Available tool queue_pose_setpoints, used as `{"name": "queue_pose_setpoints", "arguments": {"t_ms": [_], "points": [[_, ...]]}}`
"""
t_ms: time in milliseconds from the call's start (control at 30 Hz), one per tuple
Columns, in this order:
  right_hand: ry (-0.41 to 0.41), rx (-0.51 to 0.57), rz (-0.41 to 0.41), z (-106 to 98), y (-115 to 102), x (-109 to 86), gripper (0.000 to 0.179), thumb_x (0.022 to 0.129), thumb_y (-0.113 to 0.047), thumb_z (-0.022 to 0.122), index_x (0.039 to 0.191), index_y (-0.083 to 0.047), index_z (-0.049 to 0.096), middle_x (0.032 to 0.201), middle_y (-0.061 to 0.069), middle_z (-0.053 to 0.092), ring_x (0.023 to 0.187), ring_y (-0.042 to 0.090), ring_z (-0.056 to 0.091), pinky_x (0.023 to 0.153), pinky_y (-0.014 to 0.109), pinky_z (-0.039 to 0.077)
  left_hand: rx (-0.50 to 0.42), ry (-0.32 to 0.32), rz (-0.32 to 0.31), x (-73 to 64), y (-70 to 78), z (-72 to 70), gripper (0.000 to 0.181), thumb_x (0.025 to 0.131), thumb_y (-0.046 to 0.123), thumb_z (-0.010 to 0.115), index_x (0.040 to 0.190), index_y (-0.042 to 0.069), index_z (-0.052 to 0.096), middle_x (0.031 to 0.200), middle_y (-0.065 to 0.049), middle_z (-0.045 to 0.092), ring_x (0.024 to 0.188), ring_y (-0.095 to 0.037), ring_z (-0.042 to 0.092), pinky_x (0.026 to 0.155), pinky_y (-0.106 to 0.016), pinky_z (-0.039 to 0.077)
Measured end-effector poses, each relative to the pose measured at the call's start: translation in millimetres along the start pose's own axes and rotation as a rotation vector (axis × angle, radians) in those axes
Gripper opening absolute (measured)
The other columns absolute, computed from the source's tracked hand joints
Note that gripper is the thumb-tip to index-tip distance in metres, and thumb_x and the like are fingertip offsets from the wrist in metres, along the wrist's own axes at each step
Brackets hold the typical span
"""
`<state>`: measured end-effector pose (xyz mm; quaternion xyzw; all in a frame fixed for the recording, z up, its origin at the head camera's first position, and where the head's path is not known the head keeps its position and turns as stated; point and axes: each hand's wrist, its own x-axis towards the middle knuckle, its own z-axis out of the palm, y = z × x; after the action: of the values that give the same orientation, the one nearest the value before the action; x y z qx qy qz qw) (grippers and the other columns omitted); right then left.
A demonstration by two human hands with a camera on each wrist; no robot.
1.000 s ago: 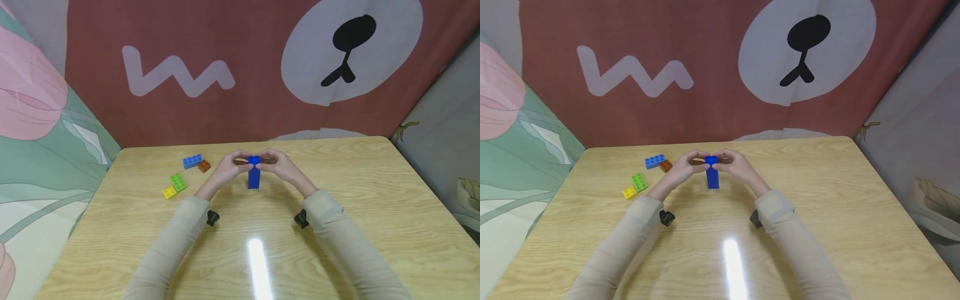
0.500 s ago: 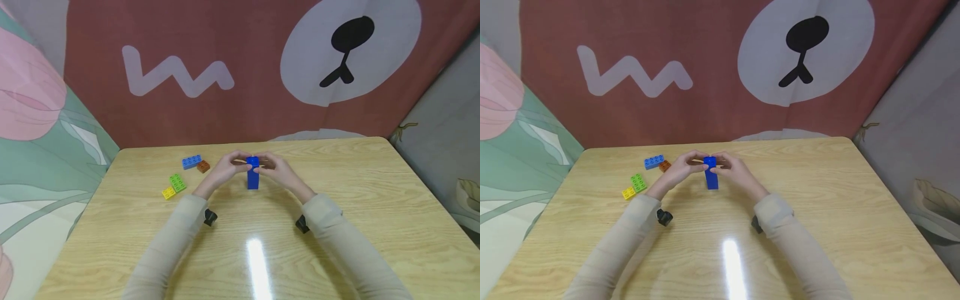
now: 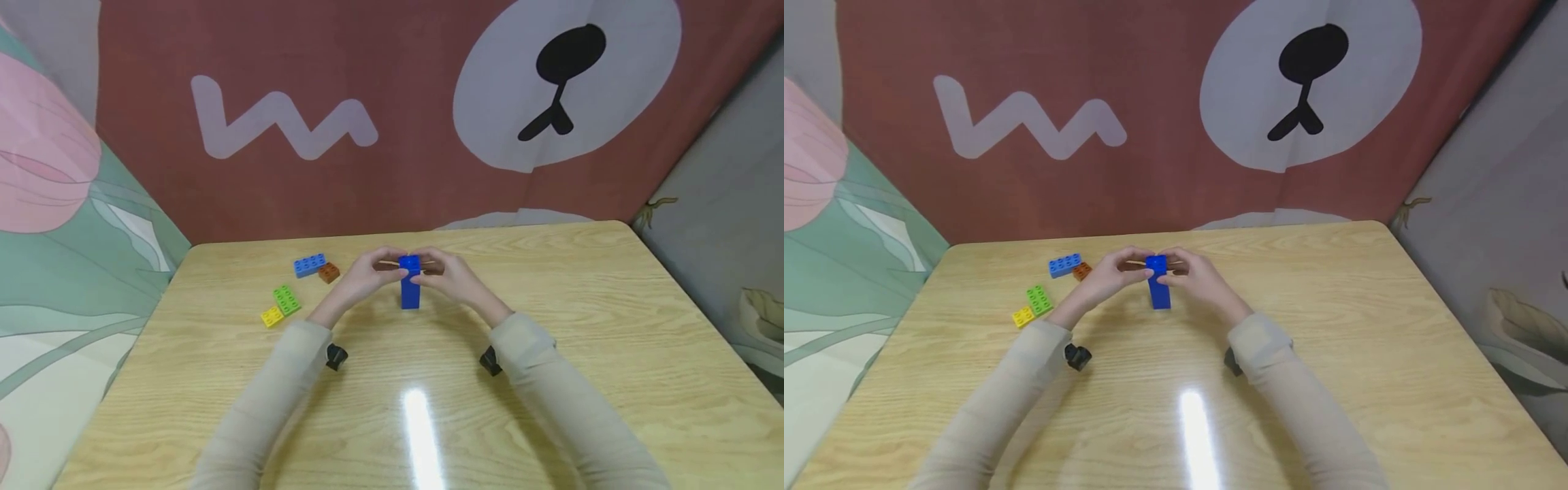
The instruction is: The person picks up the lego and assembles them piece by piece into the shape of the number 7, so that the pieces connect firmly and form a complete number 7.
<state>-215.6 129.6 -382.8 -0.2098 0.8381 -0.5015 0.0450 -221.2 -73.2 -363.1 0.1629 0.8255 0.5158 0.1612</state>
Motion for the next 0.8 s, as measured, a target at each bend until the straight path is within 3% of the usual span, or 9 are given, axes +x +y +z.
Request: {"name": "queue_pose_setpoints", "arguments": {"t_ms": [200,467,800], "points": [[-0.025,-0.025,0.072,-2.5,-2.7,1.2,0.047,0.090,-0.013,0.066,0.132,0.000,0.051,0.128,0.022,0.059,0.119,0.038,0.058,0.096,0.044,0.053,0.041,0.004,-0.003,-7.2,-4.3,-13.6,0.057,0.092,0.029,0.064,0.143,0.021,0.041,0.142,-0.006,0.049,0.132,-0.028,0.048,0.103,-0.043,0.048],[-0.044,-0.056,0.112,-3.8,-4.2,1.6,0.050,0.090,-0.016,0.067,0.135,-0.003,0.050,0.132,0.021,0.057,0.121,0.036,0.057,0.097,0.043,0.052,0.103,0.093,0.027,-28.8,-20.2,-50.9,0.051,0.093,0.016,0.063,0.140,0.012,0.046,0.137,-0.016,0.053,0.127,-0.034,0.052,0.101,-0.044,0.050],[-0.053,-0.056,0.137,-4.9,-6.8,0.8,0.051,0.090,-0.017,0.066,0.136,-0.004,0.049,0.134,0.021,0.056,0.123,0.035,0.056,0.098,0.043,0.052,0.114,0.155,-0.060,-53.7,-48.7,-96.3,0.050,0.093,0.013,0.062,0.140,0.008,0.045,0.141,-0.018,0.048,0.130,-0.036,0.047,0.104,-0.048,0.046]]}}
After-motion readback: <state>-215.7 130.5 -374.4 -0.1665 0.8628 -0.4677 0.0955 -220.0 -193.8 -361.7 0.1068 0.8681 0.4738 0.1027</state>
